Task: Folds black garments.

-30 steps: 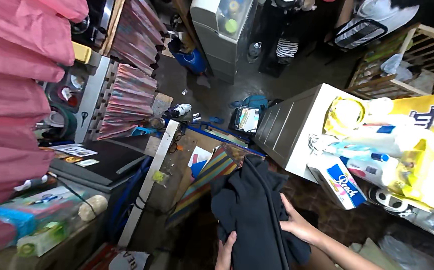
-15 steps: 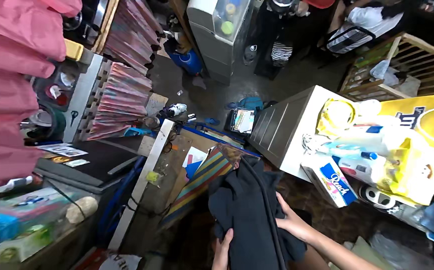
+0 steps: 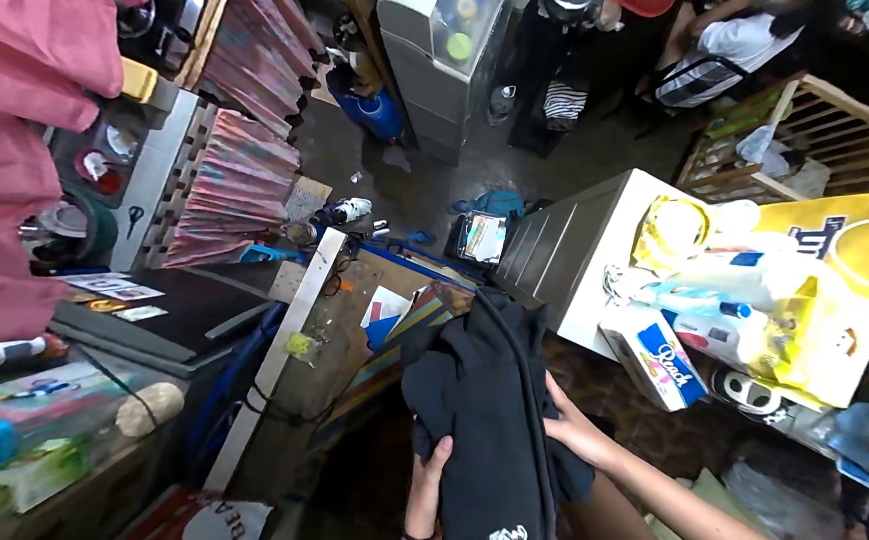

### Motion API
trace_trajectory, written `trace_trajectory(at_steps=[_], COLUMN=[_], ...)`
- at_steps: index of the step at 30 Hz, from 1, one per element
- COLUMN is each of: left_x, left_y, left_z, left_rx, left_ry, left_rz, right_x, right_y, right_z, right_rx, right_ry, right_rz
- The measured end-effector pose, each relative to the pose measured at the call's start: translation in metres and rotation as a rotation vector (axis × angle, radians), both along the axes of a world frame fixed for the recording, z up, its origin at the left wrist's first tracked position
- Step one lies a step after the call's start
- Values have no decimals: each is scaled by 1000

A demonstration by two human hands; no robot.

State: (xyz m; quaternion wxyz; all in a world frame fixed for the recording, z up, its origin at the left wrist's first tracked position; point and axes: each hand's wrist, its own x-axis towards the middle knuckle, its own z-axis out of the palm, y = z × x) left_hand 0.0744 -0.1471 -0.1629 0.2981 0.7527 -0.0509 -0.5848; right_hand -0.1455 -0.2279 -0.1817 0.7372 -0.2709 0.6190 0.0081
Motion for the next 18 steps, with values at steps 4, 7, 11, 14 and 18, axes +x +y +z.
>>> trace_trajectory(at_steps=[4,7,11,14,18], left_x=[3,2,0,1,1], left_y=[-5,-5,-1,1,0], left_z=[3,4,2,2,4], left_rx=[-39,-17,10,-2,-21], left_ry=[-5,10,29,56,69], left_rz=[11,28,21,32,62], right_x=[3,5,3,1,2], right_y=[-5,-7,-8,-8,-8], right_z=[3,5,5,8,12], right_rx=[-19,-16,-8,10,13], right_ry=[-8,12,46,44,32], right_rz=[-3,2,41,58,39])
